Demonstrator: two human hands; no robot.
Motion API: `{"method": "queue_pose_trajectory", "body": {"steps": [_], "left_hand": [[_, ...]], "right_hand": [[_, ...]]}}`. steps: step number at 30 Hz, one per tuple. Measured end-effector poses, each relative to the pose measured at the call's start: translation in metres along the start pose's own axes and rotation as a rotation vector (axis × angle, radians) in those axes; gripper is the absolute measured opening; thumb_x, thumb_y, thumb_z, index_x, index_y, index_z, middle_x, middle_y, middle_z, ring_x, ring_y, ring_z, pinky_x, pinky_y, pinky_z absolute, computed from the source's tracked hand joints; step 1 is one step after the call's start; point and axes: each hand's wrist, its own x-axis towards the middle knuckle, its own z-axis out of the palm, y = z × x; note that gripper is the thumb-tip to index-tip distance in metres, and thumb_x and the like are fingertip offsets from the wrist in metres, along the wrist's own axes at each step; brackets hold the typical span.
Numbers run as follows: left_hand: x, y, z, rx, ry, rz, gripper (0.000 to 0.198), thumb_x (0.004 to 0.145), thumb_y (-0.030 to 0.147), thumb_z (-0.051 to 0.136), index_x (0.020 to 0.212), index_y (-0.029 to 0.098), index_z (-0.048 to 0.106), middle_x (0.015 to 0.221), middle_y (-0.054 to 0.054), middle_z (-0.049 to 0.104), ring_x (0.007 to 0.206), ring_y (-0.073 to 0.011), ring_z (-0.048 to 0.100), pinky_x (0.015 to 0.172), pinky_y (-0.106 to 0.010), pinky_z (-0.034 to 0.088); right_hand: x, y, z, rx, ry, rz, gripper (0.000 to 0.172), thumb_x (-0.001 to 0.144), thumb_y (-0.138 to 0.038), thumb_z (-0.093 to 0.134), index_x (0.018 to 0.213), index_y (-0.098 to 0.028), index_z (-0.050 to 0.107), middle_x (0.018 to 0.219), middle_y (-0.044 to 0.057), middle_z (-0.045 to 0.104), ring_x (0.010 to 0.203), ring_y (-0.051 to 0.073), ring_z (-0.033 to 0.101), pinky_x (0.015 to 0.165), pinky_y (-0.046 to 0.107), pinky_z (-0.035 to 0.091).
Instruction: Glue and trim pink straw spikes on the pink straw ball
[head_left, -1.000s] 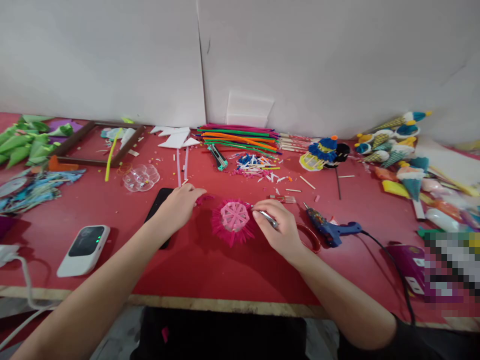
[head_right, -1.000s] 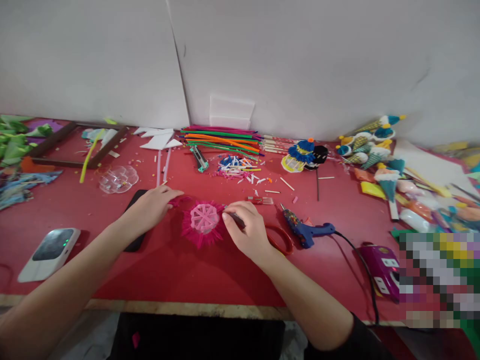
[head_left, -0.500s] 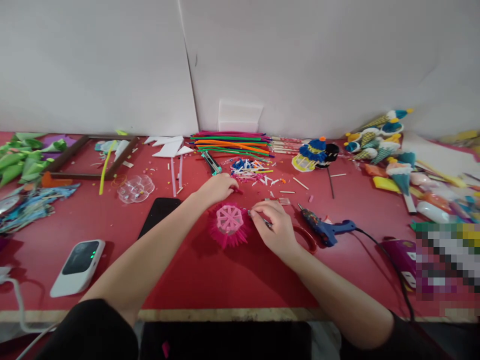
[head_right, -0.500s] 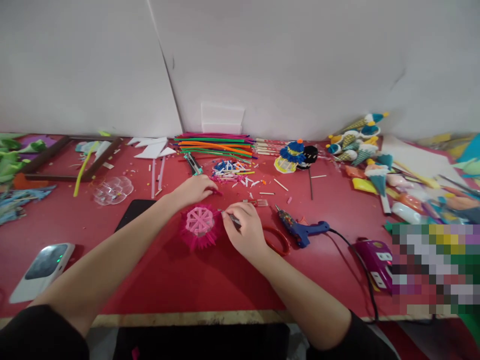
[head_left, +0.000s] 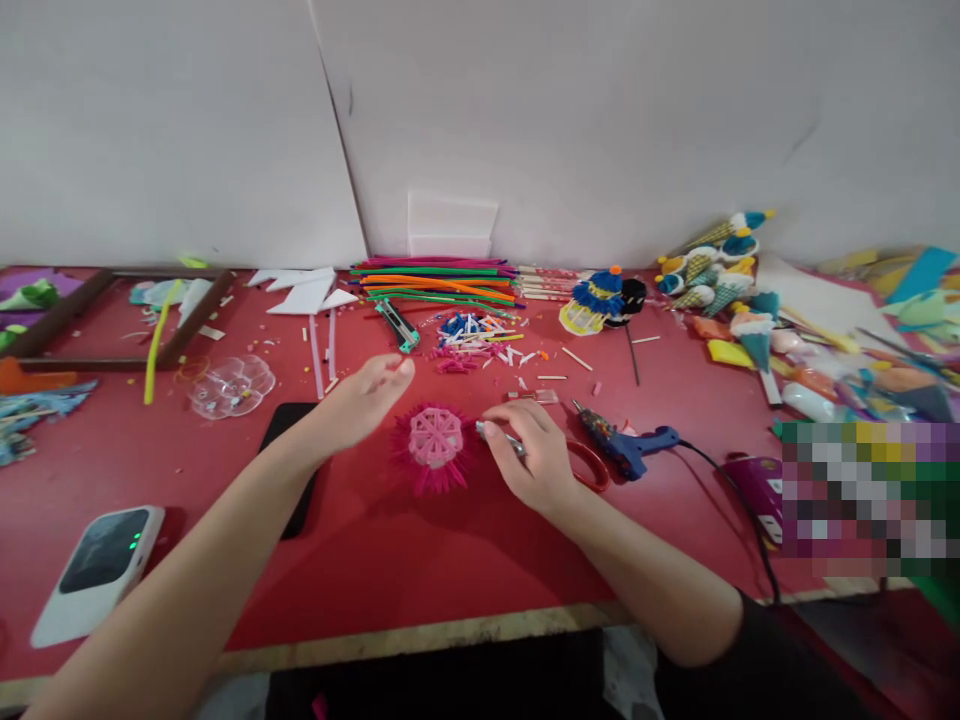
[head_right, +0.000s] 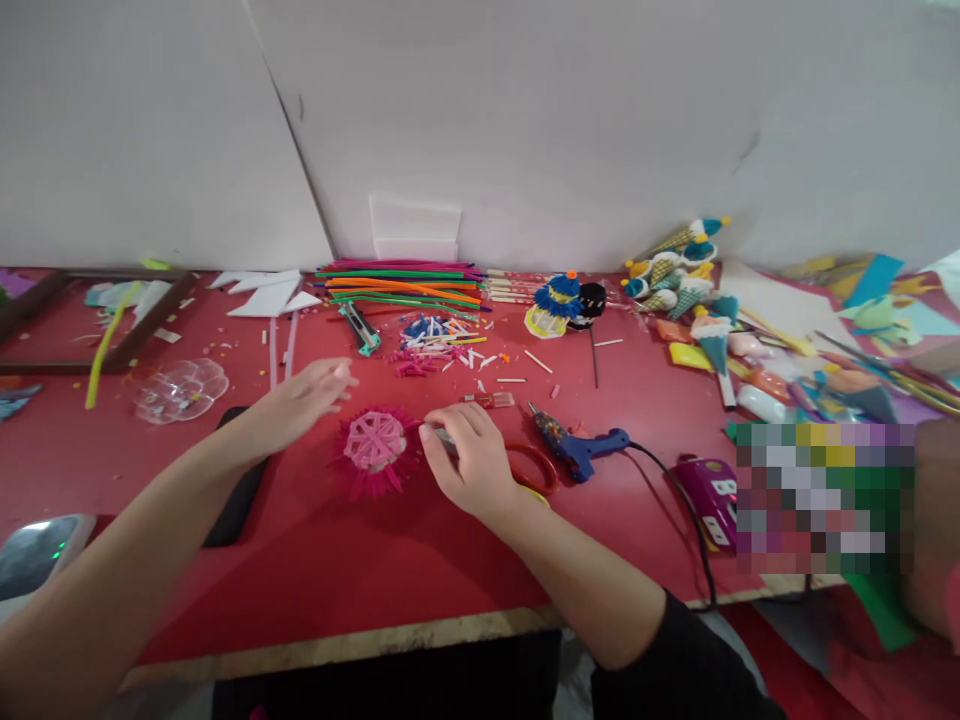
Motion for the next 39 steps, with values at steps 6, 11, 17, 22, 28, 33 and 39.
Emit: {"method": "queue_pose_trajectory", "body": {"steps": [6, 11, 17, 22, 28, 33, 39], "left_hand": [[-0.051, -0.002, 0.009, -0.196, -0.101, -0.236, 0.064, 0.079, 0.075, 0.071, 0.112, 0.020, 0.072, 0.123, -0.019, 0.079, 0.117, -0.0393, 0.075, 0.102, -0.057, 0.058], [-0.060, -0.005, 0.027, -0.460, -0.097, -0.196, 0.054, 0.084, 0.071, 0.073, 0.106, 0.021, 0.072, 0.113, -0.014, 0.081, 0.106, -0.0328, 0.077, 0.098, -0.053, 0.061], [-0.067, -0.009, 0.035, -0.698, -0.051, -0.080, 0.052, 0.087, 0.054, 0.080, 0.128, 0.024, 0.067, 0.127, -0.011, 0.075, 0.118, -0.0273, 0.071, 0.103, -0.043, 0.058], [-0.075, -0.010, 0.034, -0.875, -0.064, -0.063, 0.058, 0.086, 0.042, 0.085, 0.138, 0.033, 0.063, 0.133, -0.007, 0.071, 0.120, -0.0248, 0.070, 0.105, -0.037, 0.056], [-0.079, -0.010, 0.034, -0.904, -0.145, -0.072, 0.078, 0.080, 0.049, 0.089, 0.147, 0.031, 0.054, 0.144, -0.012, 0.065, 0.129, -0.0332, 0.067, 0.107, -0.045, 0.058], [-0.079, -0.010, 0.036, -0.815, -0.082, -0.086, 0.078, 0.074, 0.049, 0.092, 0.142, 0.031, 0.059, 0.155, -0.013, 0.058, 0.145, -0.0381, 0.055, 0.108, -0.046, 0.058], [-0.083, -0.008, 0.036, -0.889, -0.062, -0.168, 0.078, 0.069, 0.050, 0.095, 0.137, 0.029, 0.064, 0.155, -0.012, 0.060, 0.140, -0.0390, 0.059, 0.104, -0.046, 0.061]], "right_hand": [[0.002, -0.005, -0.001, 0.204, -0.293, 0.477, 0.041, 0.098, -0.045, 0.055, 0.063, -0.024, 0.047, 0.052, -0.004, 0.050, 0.050, 0.013, 0.049, 0.050, 0.028, 0.034], [0.005, -0.006, 0.001, 0.470, -0.429, 0.735, 0.038, 0.089, -0.054, 0.061, 0.068, -0.024, 0.053, 0.047, -0.006, 0.051, 0.042, 0.011, 0.046, 0.046, 0.025, 0.034], [0.004, -0.005, 0.006, 0.677, -0.307, 0.678, 0.046, 0.075, -0.065, 0.078, 0.072, -0.024, 0.058, 0.059, -0.004, 0.058, 0.053, 0.012, 0.053, 0.051, 0.026, 0.043], [-0.001, -0.006, 0.006, 0.718, -0.215, 0.562, 0.052, 0.076, -0.072, 0.080, 0.072, -0.023, 0.062, 0.061, -0.003, 0.055, 0.055, 0.011, 0.045, 0.049, 0.024, 0.036], [-0.005, 0.000, 0.004, 0.804, -0.178, 0.563, 0.046, 0.080, -0.065, 0.082, 0.074, -0.023, 0.065, 0.062, -0.004, 0.056, 0.055, 0.010, 0.045, 0.050, 0.024, 0.038], [-0.008, 0.008, 0.007, 0.953, -0.216, 0.616, 0.039, 0.082, -0.057, 0.084, 0.077, -0.023, 0.066, 0.067, -0.003, 0.065, 0.060, 0.011, 0.059, 0.061, 0.025, 0.053], [-0.007, 0.005, 0.010, 0.985, -0.242, 0.615, 0.040, 0.077, -0.056, 0.089, 0.076, -0.023, 0.068, 0.066, -0.004, 0.068, 0.058, 0.011, 0.062, 0.059, 0.026, 0.055]]}}
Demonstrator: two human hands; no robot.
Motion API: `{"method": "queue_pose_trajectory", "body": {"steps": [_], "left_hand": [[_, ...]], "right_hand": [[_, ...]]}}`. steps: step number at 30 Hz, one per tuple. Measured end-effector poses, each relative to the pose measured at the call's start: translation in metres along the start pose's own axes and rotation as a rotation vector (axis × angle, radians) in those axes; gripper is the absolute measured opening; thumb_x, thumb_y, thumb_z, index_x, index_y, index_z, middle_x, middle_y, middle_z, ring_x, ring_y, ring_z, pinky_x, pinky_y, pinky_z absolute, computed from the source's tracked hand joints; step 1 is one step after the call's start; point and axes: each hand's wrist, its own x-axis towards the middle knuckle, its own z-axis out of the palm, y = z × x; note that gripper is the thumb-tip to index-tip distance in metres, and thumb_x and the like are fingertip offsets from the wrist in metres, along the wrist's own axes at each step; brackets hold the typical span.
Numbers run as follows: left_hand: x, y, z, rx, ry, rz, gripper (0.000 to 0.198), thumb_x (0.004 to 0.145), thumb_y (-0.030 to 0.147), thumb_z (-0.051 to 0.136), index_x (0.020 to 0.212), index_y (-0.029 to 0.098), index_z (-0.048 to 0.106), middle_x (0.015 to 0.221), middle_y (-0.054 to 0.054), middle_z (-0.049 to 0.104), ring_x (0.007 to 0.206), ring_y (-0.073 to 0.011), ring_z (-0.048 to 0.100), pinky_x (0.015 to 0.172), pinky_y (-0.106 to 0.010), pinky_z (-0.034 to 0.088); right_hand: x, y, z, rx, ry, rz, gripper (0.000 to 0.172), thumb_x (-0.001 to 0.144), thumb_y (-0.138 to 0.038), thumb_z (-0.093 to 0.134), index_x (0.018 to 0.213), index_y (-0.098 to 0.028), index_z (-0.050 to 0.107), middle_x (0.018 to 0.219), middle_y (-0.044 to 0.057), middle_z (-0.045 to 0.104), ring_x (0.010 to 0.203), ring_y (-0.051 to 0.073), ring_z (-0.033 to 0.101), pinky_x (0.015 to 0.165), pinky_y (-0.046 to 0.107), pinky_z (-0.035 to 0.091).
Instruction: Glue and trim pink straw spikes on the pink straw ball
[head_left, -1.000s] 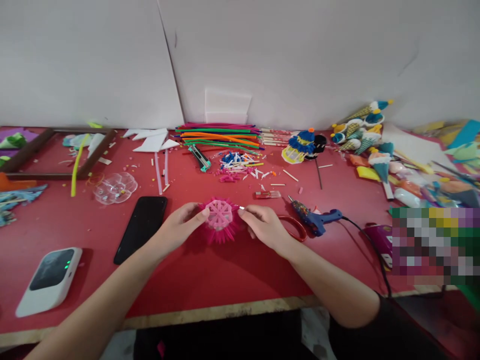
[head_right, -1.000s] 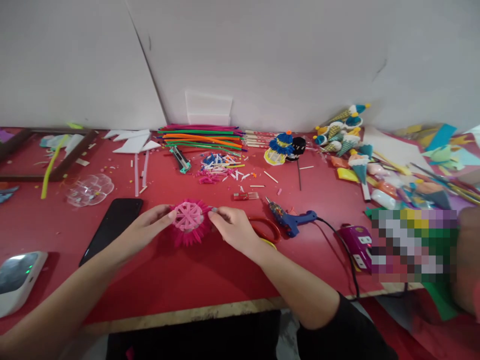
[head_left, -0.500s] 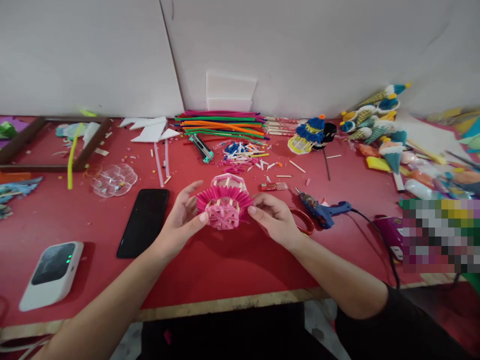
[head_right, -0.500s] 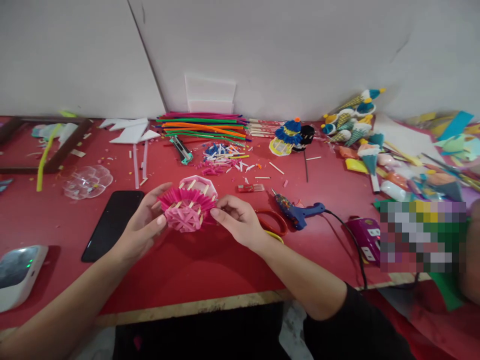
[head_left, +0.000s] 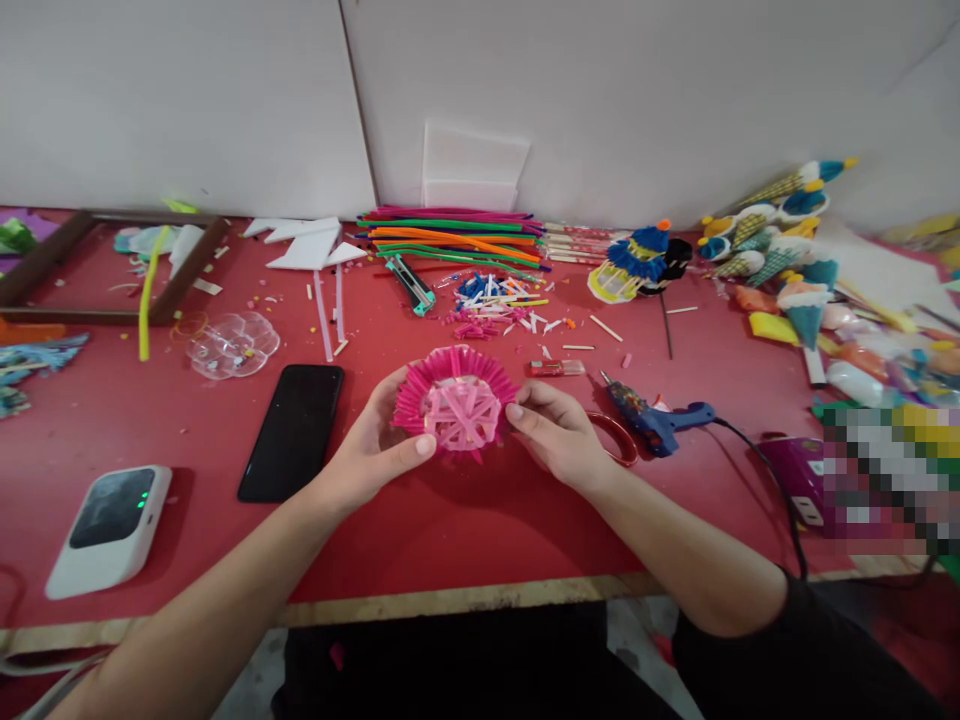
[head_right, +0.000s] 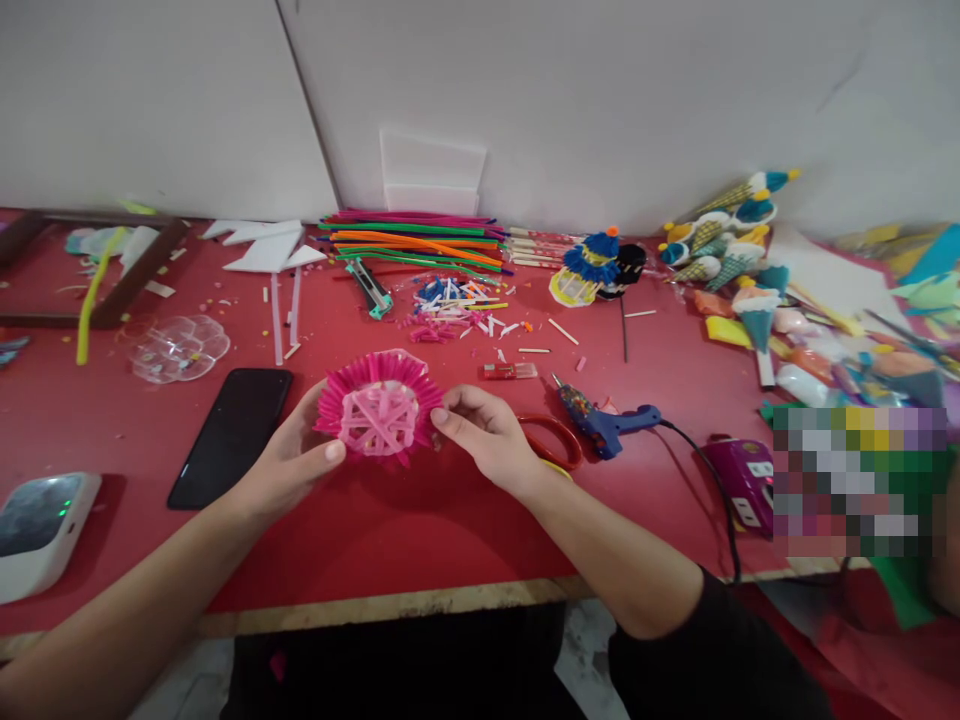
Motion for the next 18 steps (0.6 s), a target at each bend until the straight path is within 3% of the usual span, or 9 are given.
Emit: {"method": "queue_pose_trajectory", "body": {"steps": [5, 9, 13, 18], "left_hand": [[0.001, 0.003, 0.007, -0.135, 0.077, -0.108, 0.066, 0.062, 0.049, 0.099, 0.119, 0.026, 0.073, 0.127, -0.008, 0.077, 0.123, -0.0331, 0.072, 0.103, -0.043, 0.061], [0.007, 0.007, 0.009, -0.229, 0.128, -0.240, 0.059, 0.057, 0.056, 0.099, 0.100, 0.021, 0.078, 0.098, -0.008, 0.083, 0.101, -0.0307, 0.079, 0.083, -0.034, 0.065], [0.010, 0.011, 0.008, -0.280, 0.139, -0.258, 0.052, 0.057, 0.058, 0.098, 0.086, 0.019, 0.079, 0.085, -0.006, 0.083, 0.079, -0.0231, 0.079, 0.065, -0.026, 0.062], [0.009, 0.013, 0.009, -0.278, 0.155, -0.264, 0.049, 0.056, 0.050, 0.100, 0.088, 0.019, 0.080, 0.081, -0.004, 0.082, 0.076, -0.0200, 0.078, 0.071, -0.024, 0.063]], "right_hand": [[-0.003, 0.000, -0.001, -0.050, -0.038, -0.002, 0.038, 0.081, -0.057, 0.086, 0.074, -0.022, 0.070, 0.066, -0.002, 0.069, 0.059, 0.013, 0.064, 0.060, 0.027, 0.055], [-0.005, -0.004, -0.003, -0.062, -0.068, -0.033, 0.037, 0.091, -0.056, 0.077, 0.076, -0.022, 0.073, 0.071, 0.001, 0.074, 0.063, 0.015, 0.067, 0.063, 0.030, 0.056], [-0.006, -0.011, -0.003, -0.076, 0.010, -0.076, 0.033, 0.089, -0.053, 0.079, 0.077, -0.023, 0.075, 0.069, 0.002, 0.075, 0.060, 0.014, 0.066, 0.055, 0.026, 0.053], [-0.006, -0.012, 0.000, -0.098, 0.052, -0.083, 0.033, 0.087, -0.054, 0.082, 0.079, -0.023, 0.073, 0.069, 0.001, 0.074, 0.061, 0.014, 0.067, 0.057, 0.027, 0.055]]}}
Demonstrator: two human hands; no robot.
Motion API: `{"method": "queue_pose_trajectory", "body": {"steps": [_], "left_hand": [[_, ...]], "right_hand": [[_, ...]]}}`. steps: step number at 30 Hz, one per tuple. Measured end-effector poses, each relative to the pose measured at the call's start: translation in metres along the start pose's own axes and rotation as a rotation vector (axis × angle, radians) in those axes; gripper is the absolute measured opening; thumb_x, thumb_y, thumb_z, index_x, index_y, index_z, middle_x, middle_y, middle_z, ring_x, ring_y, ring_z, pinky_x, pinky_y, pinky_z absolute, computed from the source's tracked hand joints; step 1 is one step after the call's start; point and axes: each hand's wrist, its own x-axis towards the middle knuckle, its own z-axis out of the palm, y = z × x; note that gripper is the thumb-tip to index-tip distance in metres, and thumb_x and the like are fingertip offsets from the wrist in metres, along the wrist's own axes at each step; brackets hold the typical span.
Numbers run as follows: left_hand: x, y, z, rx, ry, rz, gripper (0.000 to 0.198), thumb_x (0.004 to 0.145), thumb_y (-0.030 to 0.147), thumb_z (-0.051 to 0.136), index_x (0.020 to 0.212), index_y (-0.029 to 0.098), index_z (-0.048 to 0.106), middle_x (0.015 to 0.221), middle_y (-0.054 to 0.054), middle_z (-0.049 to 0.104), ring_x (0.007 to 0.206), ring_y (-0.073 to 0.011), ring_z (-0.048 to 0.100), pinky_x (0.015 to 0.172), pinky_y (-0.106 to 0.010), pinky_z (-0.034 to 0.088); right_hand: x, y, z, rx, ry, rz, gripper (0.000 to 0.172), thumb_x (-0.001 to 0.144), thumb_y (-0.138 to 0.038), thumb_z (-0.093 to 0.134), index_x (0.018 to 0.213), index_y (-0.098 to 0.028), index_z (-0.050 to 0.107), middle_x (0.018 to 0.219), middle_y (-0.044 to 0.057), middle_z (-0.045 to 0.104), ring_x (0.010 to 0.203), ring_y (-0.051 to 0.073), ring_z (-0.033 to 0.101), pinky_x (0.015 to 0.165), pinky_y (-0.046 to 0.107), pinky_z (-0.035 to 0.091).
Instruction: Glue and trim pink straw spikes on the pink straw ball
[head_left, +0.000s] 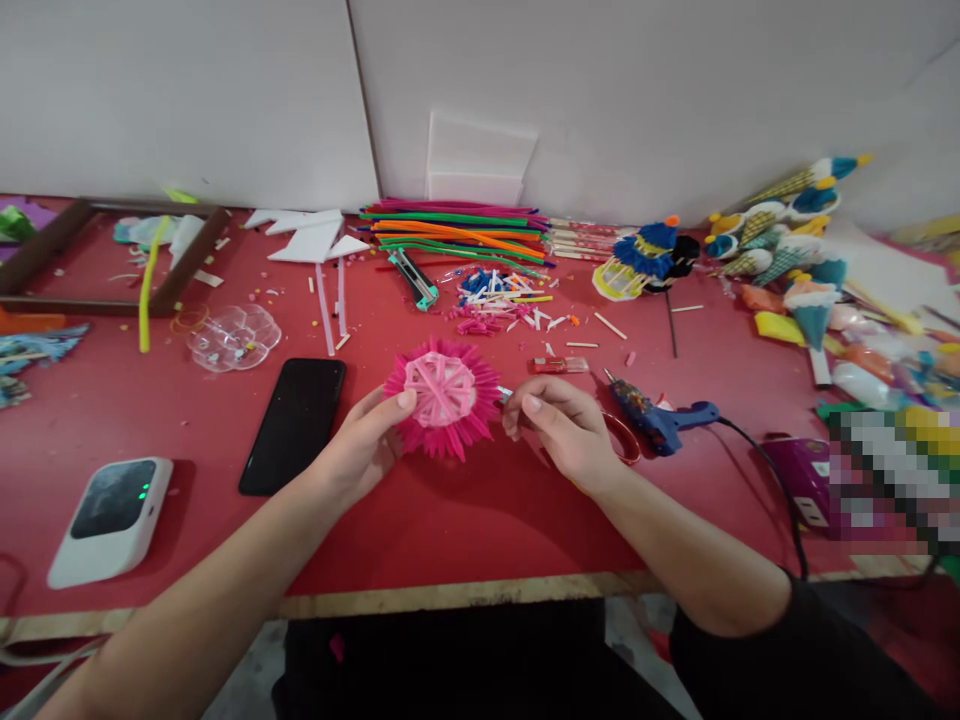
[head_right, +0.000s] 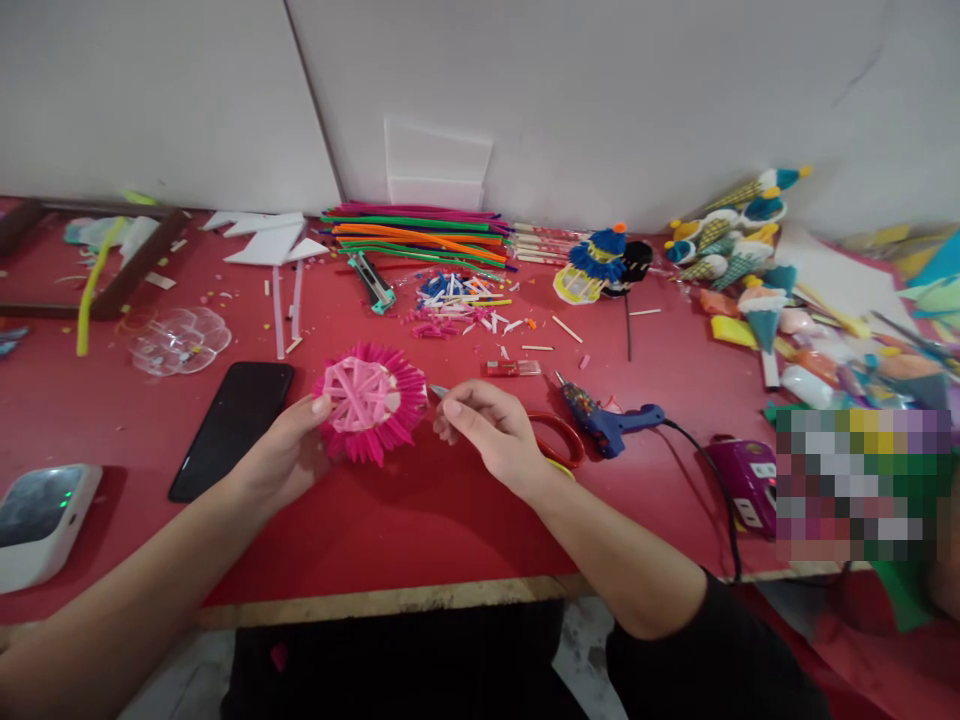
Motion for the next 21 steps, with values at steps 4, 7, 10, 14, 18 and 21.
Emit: {"method": "queue_pose_trajectory", "body": {"steps": [4, 7, 10, 14, 18, 21], "left_hand": [[-0.002, -0.001, 0.003, 0.008, 0.005, 0.005, 0.051, 0.053, 0.047, 0.102, 0.088, 0.019, 0.079, 0.085, -0.004, 0.083, 0.077, -0.0201, 0.079, 0.071, -0.024, 0.063], [-0.003, -0.001, 0.004, 0.035, 0.005, 0.021, 0.050, 0.057, 0.047, 0.100, 0.090, 0.019, 0.076, 0.090, -0.006, 0.083, 0.084, -0.0230, 0.080, 0.074, -0.027, 0.063], [-0.004, -0.003, 0.003, 0.074, 0.004, 0.047, 0.048, 0.063, 0.047, 0.098, 0.093, 0.020, 0.073, 0.097, -0.008, 0.083, 0.094, -0.0269, 0.079, 0.084, -0.034, 0.064], [-0.004, -0.007, 0.002, 0.154, -0.008, 0.126, 0.057, 0.067, 0.050, 0.096, 0.107, 0.020, 0.069, 0.115, -0.011, 0.080, 0.112, -0.0316, 0.076, 0.101, -0.043, 0.059], [-0.006, -0.010, 0.003, 0.334, -0.029, 0.318, 0.074, 0.067, 0.047, 0.096, 0.128, 0.022, 0.062, 0.138, -0.014, 0.070, 0.130, -0.0339, 0.066, 0.110, -0.047, 0.055], [-0.008, -0.009, 0.004, 0.460, -0.073, 0.462, 0.083, 0.068, 0.042, 0.096, 0.137, 0.024, 0.054, 0.145, -0.015, 0.063, 0.131, -0.0335, 0.065, 0.109, -0.046, 0.055]], "right_hand": [[-0.001, 0.002, 0.003, -0.046, -0.029, 0.022, 0.037, 0.085, -0.059, 0.081, 0.081, -0.023, 0.071, 0.069, 0.001, 0.074, 0.062, 0.015, 0.068, 0.060, 0.028, 0.057], [-0.002, 0.002, 0.006, -0.101, -0.040, 0.017, 0.042, 0.084, -0.064, 0.079, 0.080, -0.023, 0.069, 0.068, 0.001, 0.073, 0.062, 0.015, 0.067, 0.060, 0.029, 0.056], [-0.004, -0.001, 0.006, -0.234, 0.011, -0.050, 0.042, 0.089, -0.062, 0.075, 0.075, -0.023, 0.065, 0.063, 0.000, 0.066, 0.056, 0.013, 0.058, 0.053, 0.028, 0.049], [-0.009, -0.006, 0.004, -0.528, 0.119, -0.342, 0.027, 0.097, -0.040, 0.068, 0.076, -0.024, 0.060, 0.064, -0.002, 0.058, 0.054, 0.013, 0.049, 0.052, 0.029, 0.042], [-0.009, -0.010, 0.002, -0.756, 0.110, -0.703, 0.006, 0.091, -0.022, 0.071, 0.092, -0.026, 0.067, 0.083, 0.003, 0.068, 0.077, 0.020, 0.065, 0.068, 0.036, 0.054], [-0.008, -0.011, 0.003, -0.839, 0.078, -0.801, 0.013, 0.091, -0.021, 0.072, 0.102, -0.027, 0.069, 0.092, 0.005, 0.070, 0.085, 0.022, 0.068, 0.076, 0.040, 0.056]]}}
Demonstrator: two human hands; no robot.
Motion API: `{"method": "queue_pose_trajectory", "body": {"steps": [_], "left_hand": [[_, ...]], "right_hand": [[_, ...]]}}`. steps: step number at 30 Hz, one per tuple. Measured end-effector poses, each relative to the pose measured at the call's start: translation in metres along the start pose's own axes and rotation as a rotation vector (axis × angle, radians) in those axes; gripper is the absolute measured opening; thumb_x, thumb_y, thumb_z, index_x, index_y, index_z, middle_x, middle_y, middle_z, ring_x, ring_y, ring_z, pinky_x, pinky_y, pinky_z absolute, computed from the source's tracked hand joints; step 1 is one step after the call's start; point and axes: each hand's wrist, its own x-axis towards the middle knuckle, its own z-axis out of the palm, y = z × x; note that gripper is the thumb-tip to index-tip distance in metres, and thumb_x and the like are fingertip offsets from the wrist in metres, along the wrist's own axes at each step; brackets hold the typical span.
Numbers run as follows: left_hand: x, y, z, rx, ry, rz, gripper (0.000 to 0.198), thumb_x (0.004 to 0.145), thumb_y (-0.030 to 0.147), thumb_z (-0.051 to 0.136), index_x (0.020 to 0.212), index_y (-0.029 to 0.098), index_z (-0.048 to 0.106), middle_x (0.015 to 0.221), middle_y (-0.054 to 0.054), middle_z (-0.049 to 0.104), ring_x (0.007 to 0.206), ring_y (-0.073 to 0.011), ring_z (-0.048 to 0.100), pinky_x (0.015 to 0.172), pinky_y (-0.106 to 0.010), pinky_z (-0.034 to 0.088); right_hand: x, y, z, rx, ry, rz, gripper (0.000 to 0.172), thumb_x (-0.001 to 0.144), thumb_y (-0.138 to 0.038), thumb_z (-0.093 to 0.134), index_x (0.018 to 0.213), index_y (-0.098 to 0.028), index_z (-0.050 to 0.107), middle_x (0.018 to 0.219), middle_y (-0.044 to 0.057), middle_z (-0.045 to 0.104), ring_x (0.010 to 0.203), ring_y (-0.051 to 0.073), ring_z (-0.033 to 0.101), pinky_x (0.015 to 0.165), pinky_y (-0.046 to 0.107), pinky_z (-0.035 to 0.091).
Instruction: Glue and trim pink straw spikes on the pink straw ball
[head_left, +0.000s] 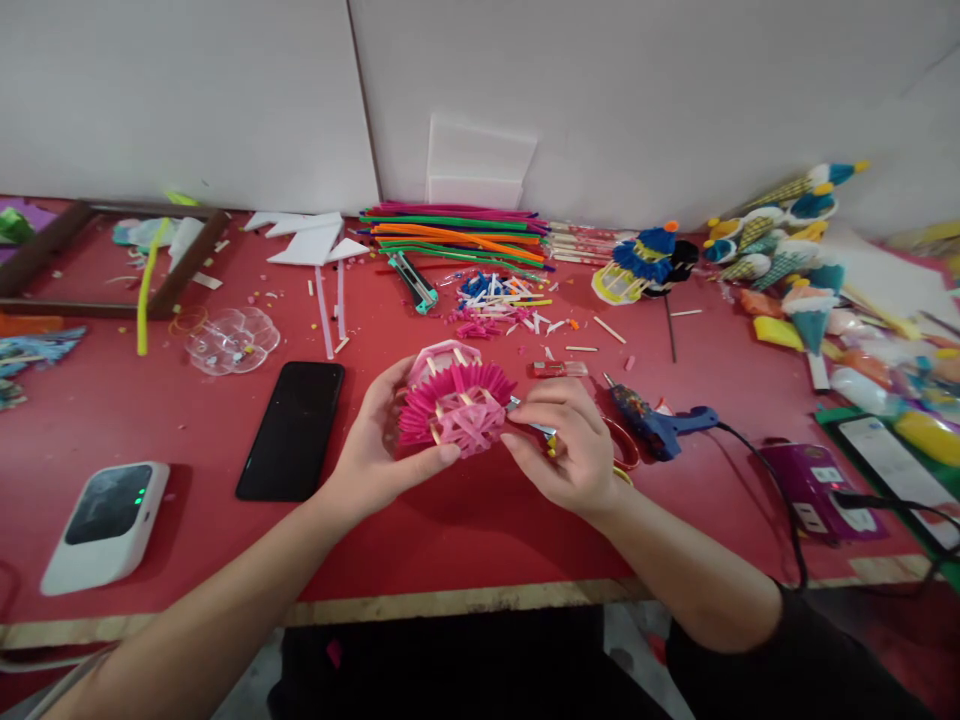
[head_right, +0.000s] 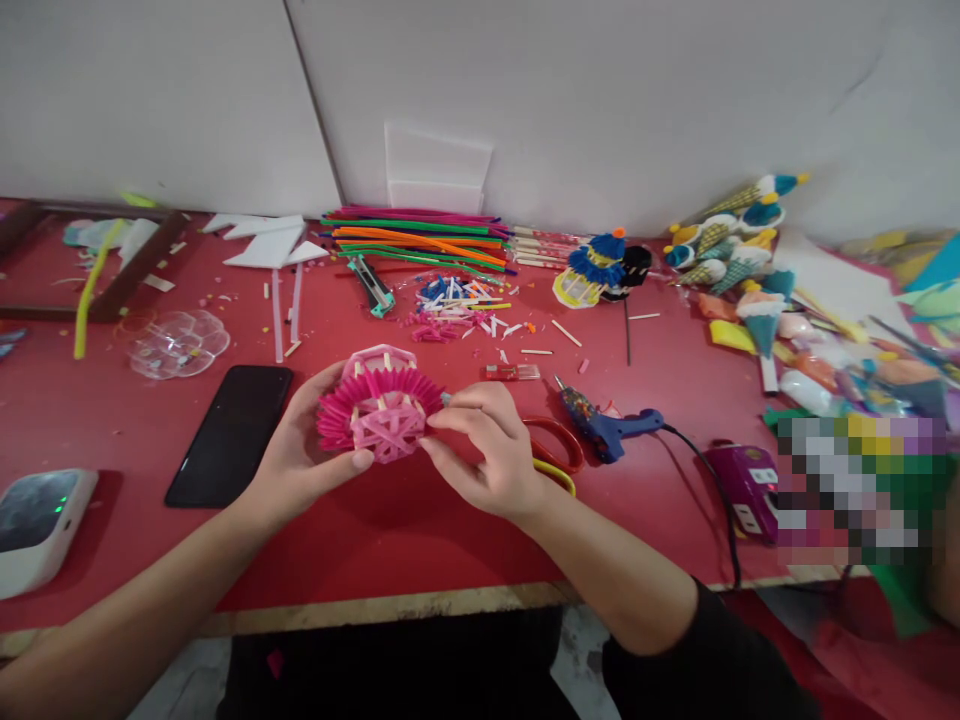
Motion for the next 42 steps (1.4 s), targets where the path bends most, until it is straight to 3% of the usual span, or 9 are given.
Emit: {"method": "queue_pose_trajectory", "body": {"steps": [6, 10, 14, 19, 22, 26, 30, 34, 42], "left_hand": [[-0.003, -0.008, -0.002, 0.037, -0.024, 0.154, 0.082, 0.069, 0.032, 0.096, 0.132, 0.031, 0.044, 0.135, -0.008, 0.057, 0.123, -0.0246, 0.064, 0.101, -0.037, 0.058], [-0.004, -0.014, -0.001, 0.005, -0.011, 0.153, 0.066, 0.071, 0.033, 0.095, 0.109, 0.030, 0.040, 0.127, -0.005, 0.052, 0.119, -0.0209, 0.062, 0.095, -0.033, 0.058], [-0.004, -0.014, 0.001, -0.009, 0.003, 0.150, 0.067, 0.071, 0.034, 0.094, 0.107, 0.030, 0.037, 0.129, -0.005, 0.051, 0.120, -0.0204, 0.061, 0.094, -0.032, 0.057], [-0.005, -0.016, 0.002, 0.046, 0.017, 0.113, 0.066, 0.070, 0.036, 0.095, 0.102, 0.029, 0.038, 0.128, -0.005, 0.053, 0.116, -0.0209, 0.061, 0.090, -0.032, 0.057], [-0.004, -0.019, 0.002, 0.050, 0.029, 0.167, 0.063, 0.073, 0.039, 0.093, 0.100, 0.028, 0.037, 0.136, -0.009, 0.054, 0.132, -0.0261, 0.056, 0.101, -0.039, 0.054], [-0.002, -0.019, -0.002, 0.159, 0.141, 0.267, 0.056, 0.074, 0.044, 0.093, 0.102, 0.027, 0.048, 0.142, -0.010, 0.049, 0.147, -0.0315, 0.045, 0.116, -0.048, 0.046], [-0.003, -0.014, -0.005, 0.401, 0.176, 0.311, 0.019, 0.091, 0.042, 0.078, 0.089, 0.025, 0.069, 0.137, -0.008, 0.048, 0.144, -0.0326, 0.045, 0.119, -0.053, 0.043], [-0.005, -0.011, -0.003, 0.469, 0.159, 0.338, 0.013, 0.094, 0.040, 0.074, 0.092, 0.029, 0.079, 0.142, -0.007, 0.050, 0.144, -0.0322, 0.047, 0.115, -0.052, 0.051], [-0.005, -0.011, -0.003, 0.456, 0.105, 0.330, 0.006, 0.090, 0.036, 0.080, 0.090, 0.030, 0.081, 0.150, -0.006, 0.051, 0.147, -0.0343, 0.047, 0.121, -0.060, 0.046]], "right_hand": [[0.000, 0.000, 0.003, 0.039, -0.019, 0.031, 0.012, 0.093, -0.022, 0.071, 0.104, -0.026, 0.068, 0.092, 0.005, 0.072, 0.088, 0.023, 0.069, 0.082, 0.042, 0.056], [0.001, -0.002, 0.002, 0.018, -0.024, 0.066, 0.007, 0.094, -0.022, 0.069, 0.089, -0.026, 0.069, 0.085, 0.004, 0.070, 0.081, 0.021, 0.067, 0.075, 0.039, 0.055], [0.002, -0.006, 0.001, 0.054, -0.044, 0.070, 0.005, 0.093, -0.022, 0.071, 0.090, -0.025, 0.073, 0.079, 0.003, 0.071, 0.073, 0.018, 0.065, 0.069, 0.036, 0.054], [0.003, -0.010, 0.004, 0.228, -0.086, 0.275, 0.011, 0.093, -0.024, 0.071, 0.084, -0.024, 0.076, 0.070, 0.002, 0.069, 0.061, 0.015, 0.060, 0.056, 0.030, 0.050], [0.003, -0.011, 0.006, 0.313, -0.097, 0.430, 0.014, 0.091, -0.028, 0.074, 0.078, -0.024, 0.077, 0.069, 0.001, 0.069, 0.056, 0.013, 0.056, 0.050, 0.027, 0.046], [0.002, -0.009, 0.009, 0.330, -0.085, 0.563, 0.016, 0.089, -0.032, 0.077, 0.076, -0.023, 0.078, 0.066, 0.000, 0.067, 0.055, 0.012, 0.055, 0.048, 0.025, 0.041], [0.000, -0.007, 0.011, 0.301, -0.076, 0.583, 0.019, 0.090, -0.037, 0.076, 0.077, -0.024, 0.079, 0.066, 0.001, 0.068, 0.059, 0.014, 0.058, 0.052, 0.027, 0.044], [-0.002, -0.007, 0.011, 0.281, -0.078, 0.580, 0.022, 0.092, -0.042, 0.075, 0.079, -0.024, 0.080, 0.068, 0.002, 0.069, 0.061, 0.015, 0.060, 0.053, 0.028, 0.046], [-0.005, -0.005, 0.014, 0.275, -0.053, 0.462, 0.014, 0.093, -0.037, 0.077, 0.083, -0.028, 0.082, 0.071, 0.000, 0.065, 0.065, 0.015, 0.058, 0.061, 0.031, 0.052]]}}
